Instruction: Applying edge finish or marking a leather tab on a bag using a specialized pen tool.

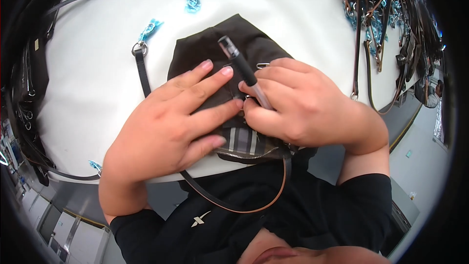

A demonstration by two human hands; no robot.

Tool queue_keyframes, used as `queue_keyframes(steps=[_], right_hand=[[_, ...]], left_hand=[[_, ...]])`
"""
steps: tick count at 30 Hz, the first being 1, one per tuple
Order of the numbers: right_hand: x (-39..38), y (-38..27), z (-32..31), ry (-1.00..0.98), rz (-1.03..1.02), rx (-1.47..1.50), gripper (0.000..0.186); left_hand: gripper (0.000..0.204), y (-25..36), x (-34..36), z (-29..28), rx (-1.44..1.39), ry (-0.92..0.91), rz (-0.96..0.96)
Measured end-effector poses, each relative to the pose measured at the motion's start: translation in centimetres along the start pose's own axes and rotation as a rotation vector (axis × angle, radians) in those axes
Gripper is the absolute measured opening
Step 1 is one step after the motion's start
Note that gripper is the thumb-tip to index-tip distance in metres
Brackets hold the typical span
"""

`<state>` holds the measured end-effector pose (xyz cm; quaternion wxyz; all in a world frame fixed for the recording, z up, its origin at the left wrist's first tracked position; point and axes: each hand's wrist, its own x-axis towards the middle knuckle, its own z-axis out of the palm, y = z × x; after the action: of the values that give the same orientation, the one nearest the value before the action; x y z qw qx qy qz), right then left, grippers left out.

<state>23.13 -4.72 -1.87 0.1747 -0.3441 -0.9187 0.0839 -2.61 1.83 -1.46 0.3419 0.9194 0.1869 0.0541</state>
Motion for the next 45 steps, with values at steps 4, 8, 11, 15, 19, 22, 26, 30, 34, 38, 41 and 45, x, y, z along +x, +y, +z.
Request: queue_keyframes(steps=[4, 8, 11, 15, 19, 22, 26, 30, 34, 38, 41, 45], right_hand=[[0.7, 1.3, -1.9, -0.08, 0.157, 0.327, 0.043], [-0.1, 0.9, -2.0, 0.341, 0.247, 0.755, 0.067], [0.1, -1.6, -4.9, 0.144, 0.448, 0.625, 0.063], [0.2, -2.2, -2.6, 0.155, 0.546, 0.528, 0.022], [0.2, -2.1, -2.1, 0.25, 0.585, 0.596, 0.025], [0.3, -2.3, -2.6, 0.17, 0.606, 0.444, 0.024], [-0.1, -1.7, -2.4, 0.146, 0.5, 0.516, 0.022], [-0.2, -2.5, -1.7, 0.253, 0.554, 0.412, 0.021], [-0.7, -2.1, -2.3, 0.211, 0.51, 0.458, 0.021], [-0.6, -1.2, -1.8, 0.185, 0.456, 0.498, 0.021], [-0.8, -1.6, -2.0, 0.194, 0.474, 0.453, 0.021], [-0.5, -1.3, -1.8, 0.204, 0.446, 0.439, 0.021]], left_hand=[[0.056, 0.6, 0.4, 0.0, 0.044, -0.012, -0.082], [0.054, 1.2, 0.3, -0.1, 0.126, -0.022, -0.172], [0.055, 0.9, 0.1, -0.1, 0.142, -0.03, -0.133], [0.055, 0.9, 0.5, -0.2, 0.15, -0.043, -0.157], [0.054, 1.1, 0.6, -0.1, 0.179, -0.058, -0.161], [0.055, 1.2, 0.8, -0.1, 0.195, -0.075, -0.151], [0.055, 1.3, 0.4, 0.0, 0.224, -0.12, -0.21], [0.055, 1.4, 0.7, 0.1, 0.225, -0.128, -0.19], [0.056, 1.7, 0.8, 0.0, 0.232, -0.133, -0.198], [0.058, 1.6, 0.6, 0.0, 0.22, -0.142, -0.231], [0.059, 1.8, 0.8, -0.1, 0.226, -0.135, -0.217], [0.058, 1.6, 0.7, -0.2, 0.236, -0.133, -0.233]])
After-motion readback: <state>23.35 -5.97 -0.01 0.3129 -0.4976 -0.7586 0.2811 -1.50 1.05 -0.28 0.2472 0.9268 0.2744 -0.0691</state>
